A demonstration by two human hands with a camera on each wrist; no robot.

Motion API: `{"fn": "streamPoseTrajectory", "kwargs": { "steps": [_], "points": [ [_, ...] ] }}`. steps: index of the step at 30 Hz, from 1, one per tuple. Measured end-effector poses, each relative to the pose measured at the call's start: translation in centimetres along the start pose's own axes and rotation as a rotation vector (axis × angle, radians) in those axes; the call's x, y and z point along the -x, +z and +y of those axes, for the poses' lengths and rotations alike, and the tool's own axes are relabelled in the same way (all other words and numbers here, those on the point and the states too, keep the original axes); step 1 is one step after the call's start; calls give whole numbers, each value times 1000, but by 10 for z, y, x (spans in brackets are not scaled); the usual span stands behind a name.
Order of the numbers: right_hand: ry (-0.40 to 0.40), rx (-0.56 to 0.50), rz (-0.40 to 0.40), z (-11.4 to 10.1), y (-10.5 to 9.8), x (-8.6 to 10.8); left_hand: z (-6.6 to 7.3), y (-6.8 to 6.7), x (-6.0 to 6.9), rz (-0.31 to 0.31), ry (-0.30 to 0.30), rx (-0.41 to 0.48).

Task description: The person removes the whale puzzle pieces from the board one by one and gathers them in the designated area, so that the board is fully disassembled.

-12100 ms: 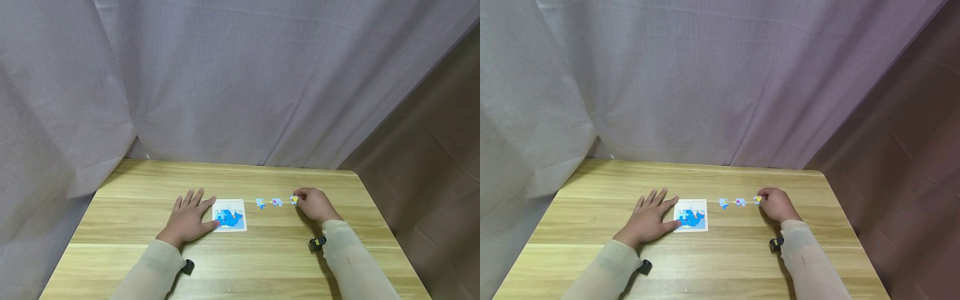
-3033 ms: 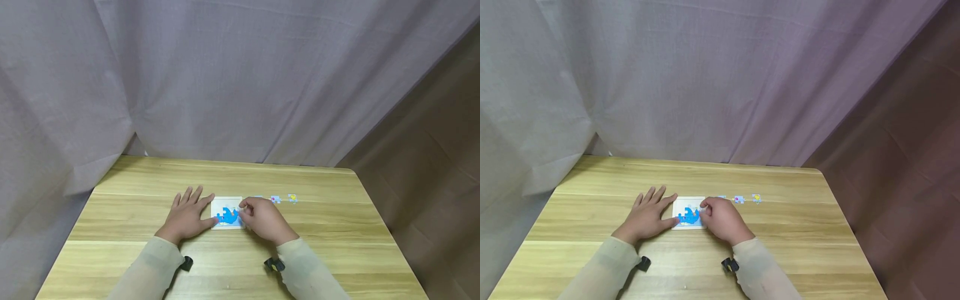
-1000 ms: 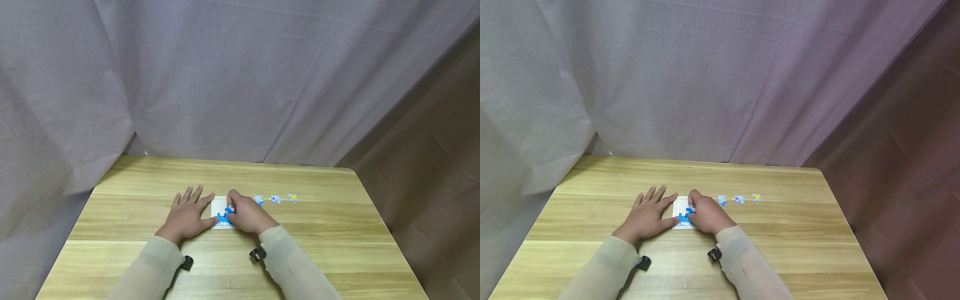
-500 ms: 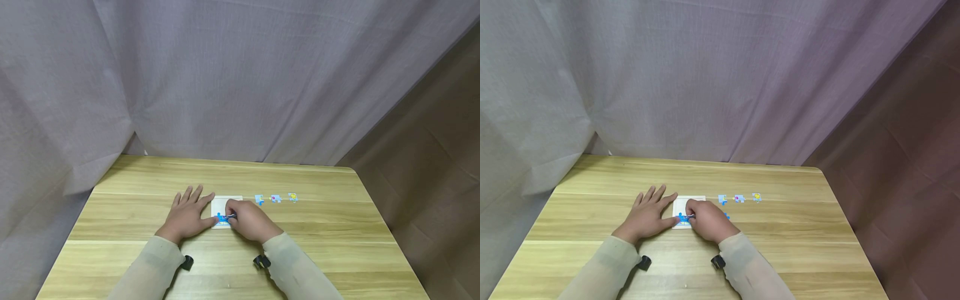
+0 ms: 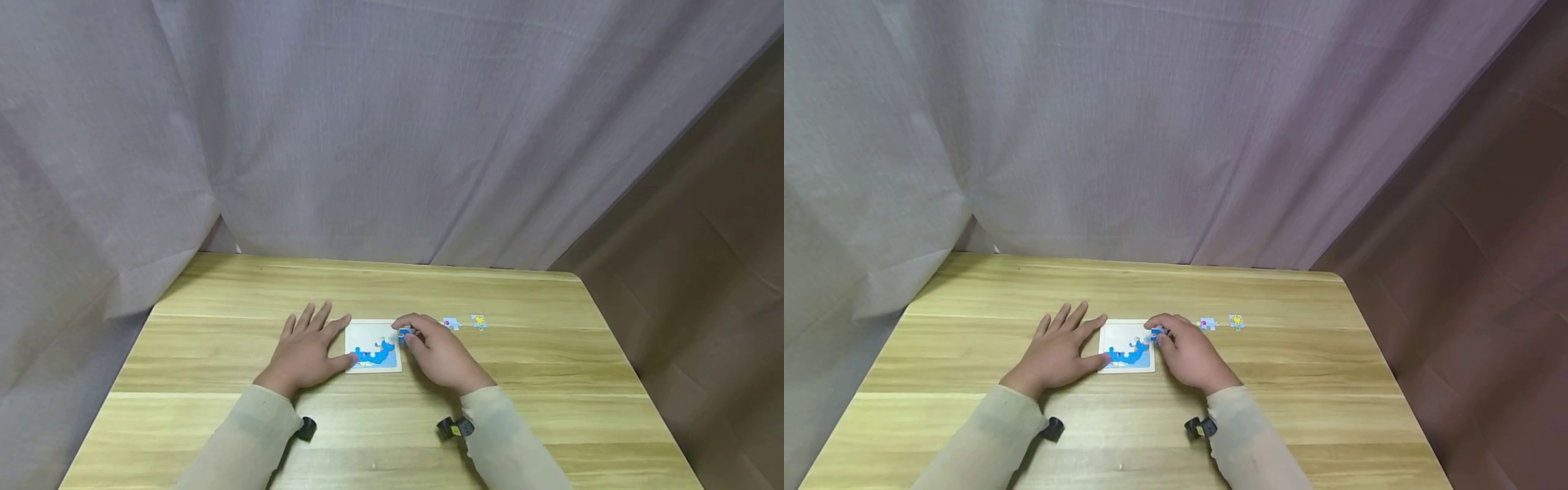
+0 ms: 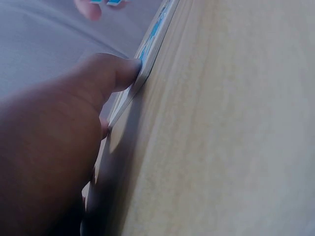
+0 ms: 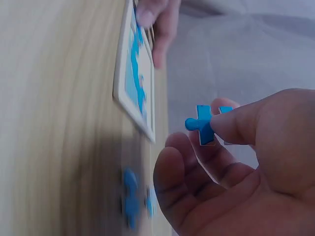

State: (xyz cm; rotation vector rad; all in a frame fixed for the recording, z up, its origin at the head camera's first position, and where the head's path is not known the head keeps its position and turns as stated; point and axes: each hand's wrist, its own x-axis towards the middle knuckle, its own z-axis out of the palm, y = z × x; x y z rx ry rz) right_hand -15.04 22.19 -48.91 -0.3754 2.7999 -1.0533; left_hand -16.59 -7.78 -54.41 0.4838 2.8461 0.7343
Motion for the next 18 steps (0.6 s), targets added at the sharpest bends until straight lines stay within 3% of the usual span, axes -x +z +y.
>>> {"fn": "streamPoseTrajectory", "kwargs": {
  "steps": [10, 18],
  "points": [
    [85, 49, 107, 39, -26, 17, -1, 0, 0, -2, 8, -2],
    [246, -88, 163, 64, -38, 33, -1, 1, 1, -2, 6, 3]
  ]
}}
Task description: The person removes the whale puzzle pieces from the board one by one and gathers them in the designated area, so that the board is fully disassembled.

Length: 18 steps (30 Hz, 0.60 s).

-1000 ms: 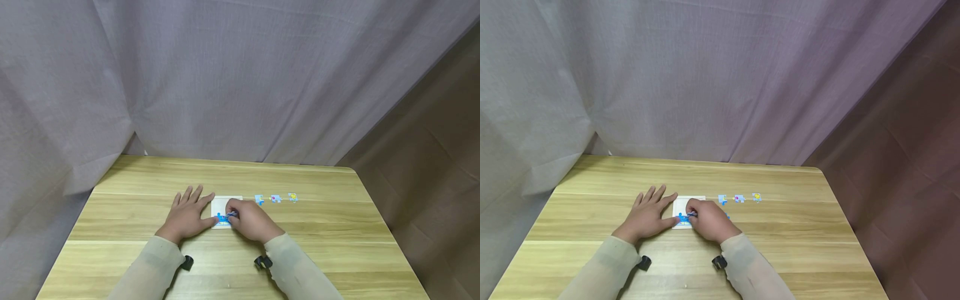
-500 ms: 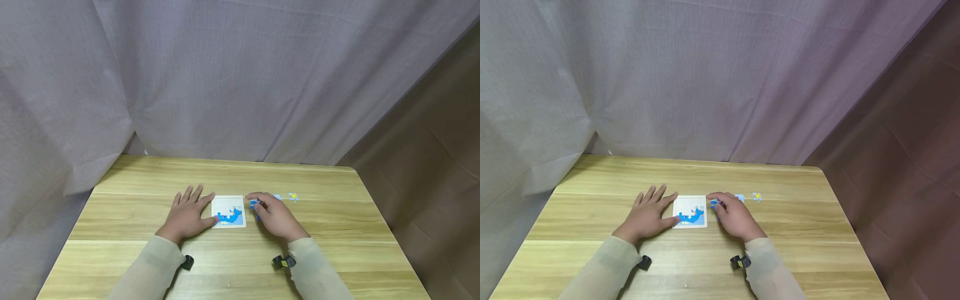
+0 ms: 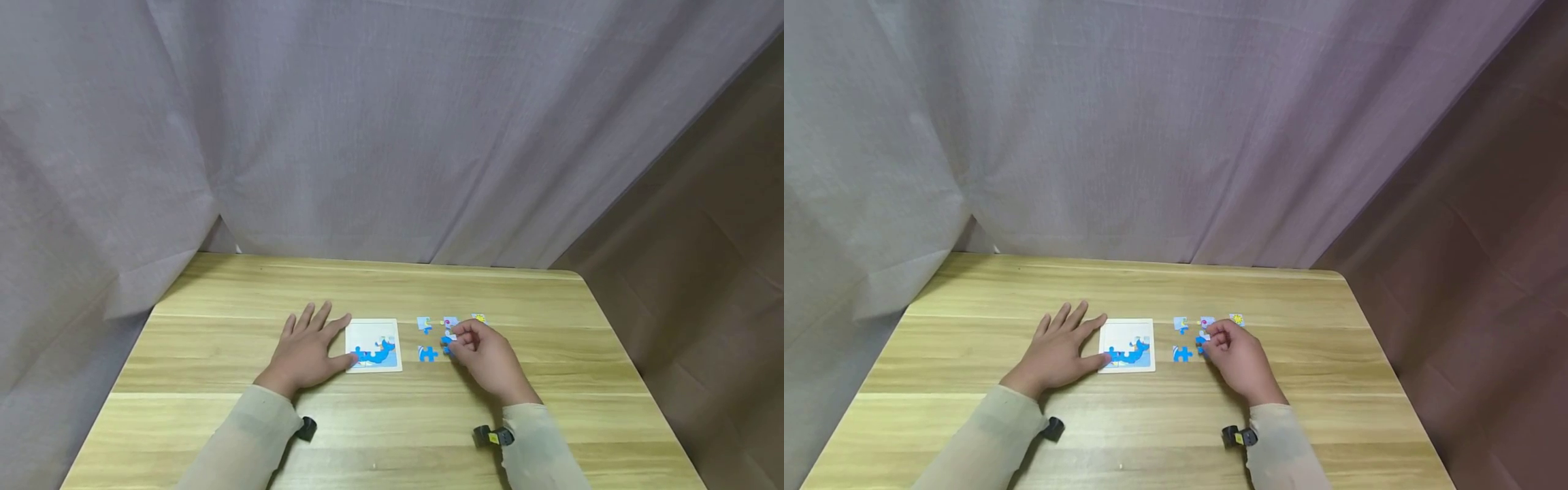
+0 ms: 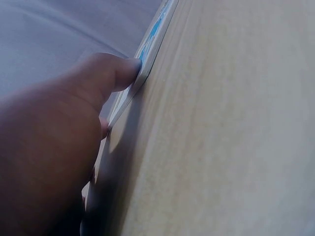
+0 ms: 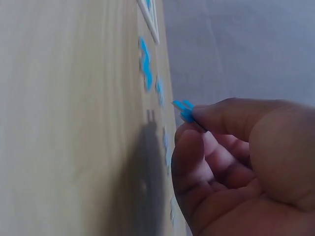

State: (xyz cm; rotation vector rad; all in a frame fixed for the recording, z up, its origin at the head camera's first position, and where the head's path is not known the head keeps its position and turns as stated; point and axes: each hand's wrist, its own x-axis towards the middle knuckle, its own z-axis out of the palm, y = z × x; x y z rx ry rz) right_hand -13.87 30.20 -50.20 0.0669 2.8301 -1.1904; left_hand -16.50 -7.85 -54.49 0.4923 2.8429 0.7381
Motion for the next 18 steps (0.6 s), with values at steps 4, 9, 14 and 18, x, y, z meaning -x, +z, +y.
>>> {"fn": "streamPoseTrajectory", "kwargs": {
  "steps": [4, 9, 14, 18],
  "points": [
    [62, 19, 22, 9, -3, 4, -2, 1, 1, 0, -6, -2],
    [68, 87, 46, 17, -3, 4, -2, 0, 2, 9, 1, -4],
    [67, 158, 46, 19, -5, 2, -1, 0, 2, 13, 5, -5],
    [61, 196, 31, 19, -6, 1, 0, 0, 2, 7, 4, -3]
  ]
}}
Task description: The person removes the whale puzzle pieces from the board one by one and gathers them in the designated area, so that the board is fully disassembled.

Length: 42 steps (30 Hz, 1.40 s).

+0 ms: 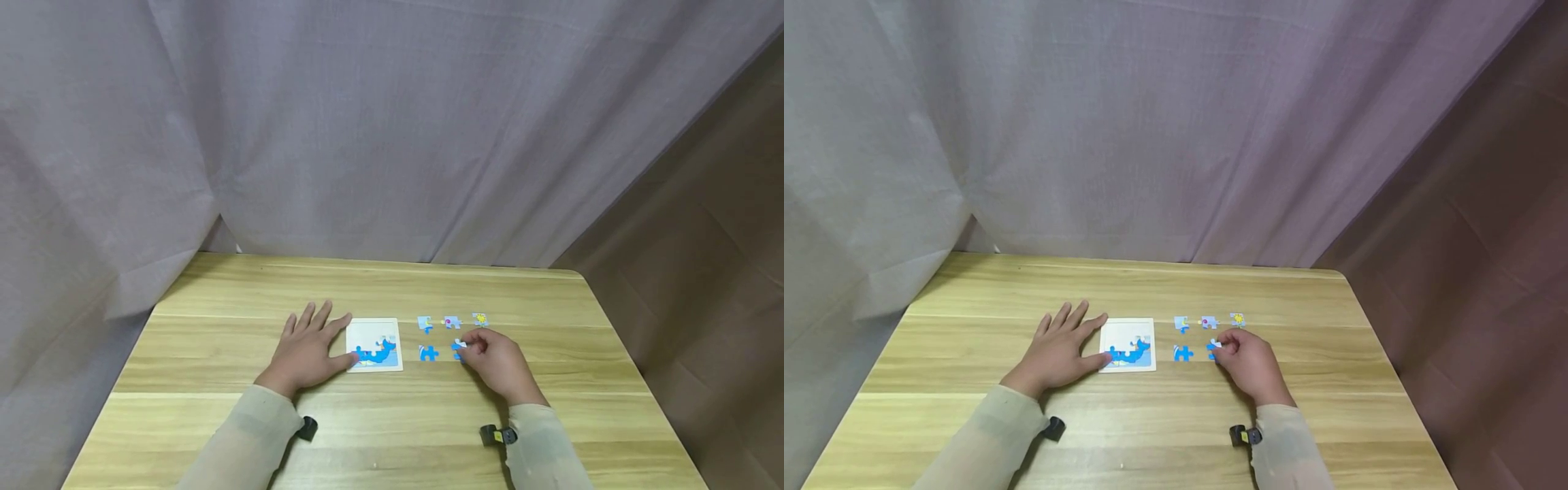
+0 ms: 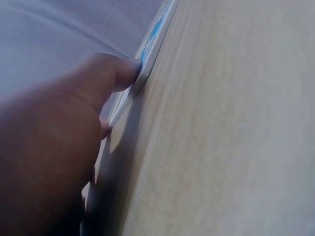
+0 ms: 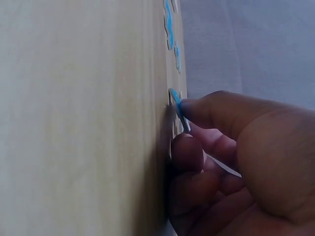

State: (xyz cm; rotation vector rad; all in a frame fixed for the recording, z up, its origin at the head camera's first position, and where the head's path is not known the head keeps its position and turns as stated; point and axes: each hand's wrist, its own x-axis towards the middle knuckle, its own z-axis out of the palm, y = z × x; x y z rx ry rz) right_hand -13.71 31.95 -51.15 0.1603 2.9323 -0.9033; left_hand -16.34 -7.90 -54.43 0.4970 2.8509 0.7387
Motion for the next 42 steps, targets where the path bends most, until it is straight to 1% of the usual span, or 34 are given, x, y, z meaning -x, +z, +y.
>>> {"fn": "streamPoseTrajectory", "kwargs": {
  "steps": [5, 11, 15, 18, 22, 26, 29, 31, 35, 42],
  "points": [
    [-14, 18, -5, 1, 1, -1, 1, -1, -1, -1, 5, -7],
    [-4, 14, -20, 3, 0, -3, 1, 0, -2, -4, 4, -7],
    [-9, 17, -27, -2, -2, -2, 2, -1, -1, -4, 6, -1],
    [-48, 15, -23, -14, -1, -2, 1, -2, 0, -1, 6, 1],
    [-130, -13, -38, -42, 5, -2, 0, -3, 0, 4, 1, 1],
    [-194, -34, -78, -68, 16, -2, 1, -3, 0, -3, -4, 7],
    [-230, -37, -98, -82, 25, -3, 1, -2, 0, -12, -9, 10],
    [-259, -34, -103, -88, 31, -3, 2, -2, -1, -14, -11, 8],
    [-301, -14, -143, -99, 40, -7, 2, -1, -2, -13, -11, 2],
    [-315, 51, -229, -110, 51, -17, 4, -1, -3, -12, -9, 5]
  ]
}}
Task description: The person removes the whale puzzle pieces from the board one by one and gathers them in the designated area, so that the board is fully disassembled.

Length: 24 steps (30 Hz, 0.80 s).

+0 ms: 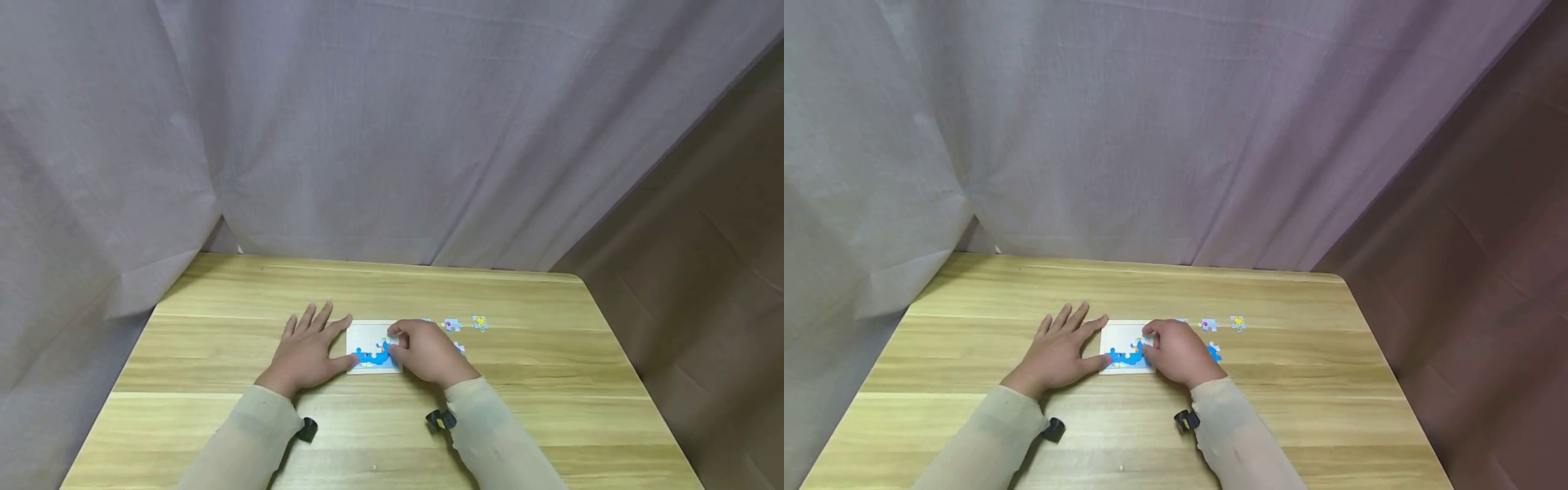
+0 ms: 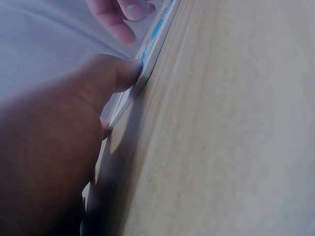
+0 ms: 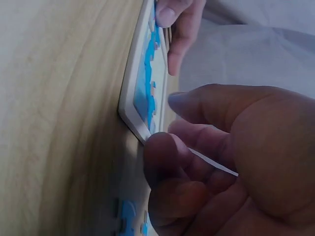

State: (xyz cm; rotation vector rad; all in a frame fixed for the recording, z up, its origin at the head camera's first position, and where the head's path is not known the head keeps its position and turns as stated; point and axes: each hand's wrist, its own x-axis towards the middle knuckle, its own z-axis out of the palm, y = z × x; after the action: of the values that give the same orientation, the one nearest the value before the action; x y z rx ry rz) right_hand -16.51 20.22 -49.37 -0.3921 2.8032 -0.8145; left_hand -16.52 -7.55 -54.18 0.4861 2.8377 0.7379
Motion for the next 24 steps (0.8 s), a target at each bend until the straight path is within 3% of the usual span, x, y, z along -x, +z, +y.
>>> {"fn": "streamPoseTrajectory", "kwargs": {
  "steps": [7, 18, 24],
  "points": [
    [-6, 77, -61, -2, 2, -7, 1, 1, -1, -3, 2, 3],
    [-16, 172, -70, -5, -1, -11, -2, 3, -2, -1, -1, -8],
    [6, 172, -86, -9, -3, -13, -1, 1, -1, -3, -1, -6]
  ]
}}
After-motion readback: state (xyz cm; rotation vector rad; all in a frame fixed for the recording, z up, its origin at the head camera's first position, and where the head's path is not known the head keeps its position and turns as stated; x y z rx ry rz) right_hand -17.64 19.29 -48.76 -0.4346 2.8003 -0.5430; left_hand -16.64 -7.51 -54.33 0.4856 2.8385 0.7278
